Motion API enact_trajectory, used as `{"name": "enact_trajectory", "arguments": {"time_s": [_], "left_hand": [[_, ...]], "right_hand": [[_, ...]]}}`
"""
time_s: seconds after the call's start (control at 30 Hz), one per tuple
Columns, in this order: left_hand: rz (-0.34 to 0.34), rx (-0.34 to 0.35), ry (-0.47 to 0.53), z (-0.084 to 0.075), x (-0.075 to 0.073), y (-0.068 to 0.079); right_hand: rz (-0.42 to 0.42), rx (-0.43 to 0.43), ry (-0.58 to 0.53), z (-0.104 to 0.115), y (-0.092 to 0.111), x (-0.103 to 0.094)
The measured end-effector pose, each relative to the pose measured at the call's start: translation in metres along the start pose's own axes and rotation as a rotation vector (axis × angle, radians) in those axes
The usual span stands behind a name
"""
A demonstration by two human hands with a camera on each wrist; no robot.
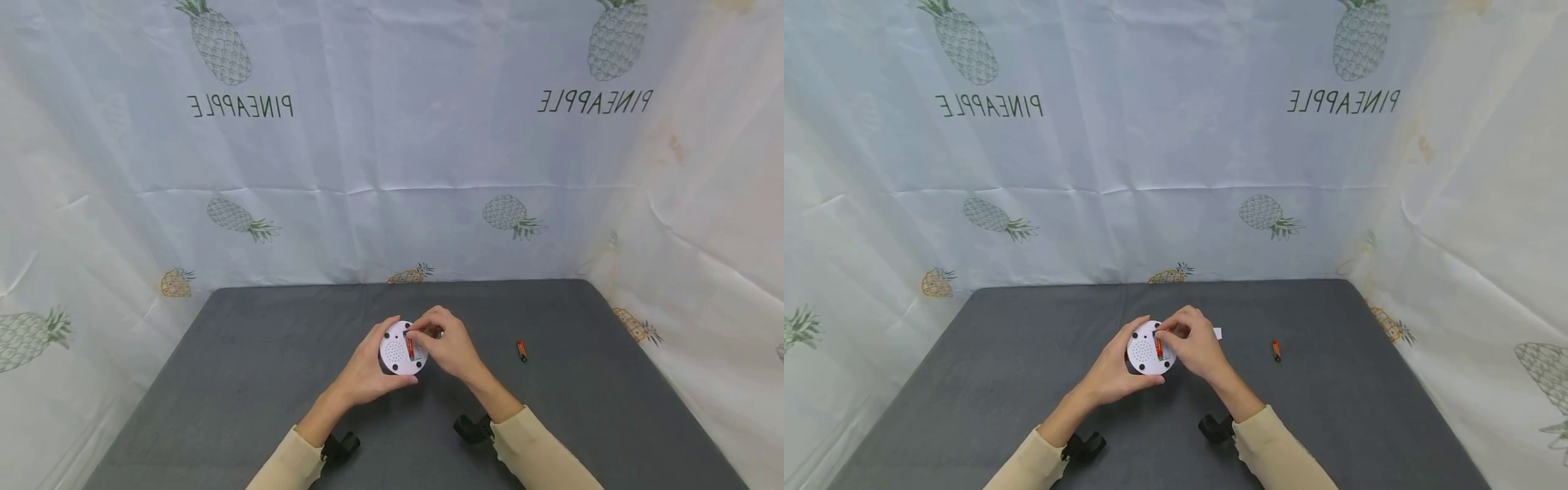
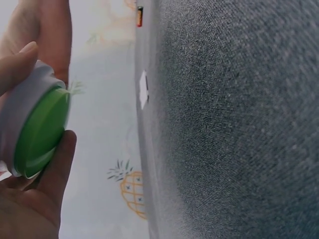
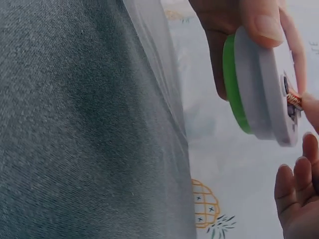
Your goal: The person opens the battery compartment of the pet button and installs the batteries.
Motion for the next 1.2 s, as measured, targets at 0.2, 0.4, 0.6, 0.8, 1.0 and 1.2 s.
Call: {"name": "enact_trajectory", "arguments": {"time_s": [0.2, 0.4, 0.6, 0.8, 1.0, 1.2], "left_hand": [[0.0, 0.006, -0.001, -0.001, -0.001, 0.0], [-0.003, 0.016, -0.007, -0.002, -0.001, 0.001], [0.002, 0.012, 0.019, 0.0, -0.002, 0.001], [0.009, 0.018, 0.049, 0.0, -0.002, 0.001], [0.025, 0.04, 0.033, -0.002, -0.001, 0.001], [0.024, 0.039, 0.046, -0.002, -0.002, 0.002]], "right_hand": [[0.022, 0.171, -0.172, -0.021, -0.001, 0.004], [0.102, 0.357, -0.517, -0.04, 0.0, 0.02], [0.107, 0.431, -0.743, -0.046, 0.002, 0.033], [0.072, 0.442, -0.764, -0.045, 0.001, 0.034], [0.068, 0.427, -0.778, -0.042, 0.0, 0.038], [0.091, 0.396, -0.839, -0.04, -0.001, 0.041]]}}
Point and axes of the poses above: each hand's wrist, its own y-axis away from the middle knuckle, its own x-axis out of the palm, z = x × y, the point moved 8 cm from there along -y, towards the middle knuckle, and after that the axes turned 11 degrees about z, right-handed, at the moved point
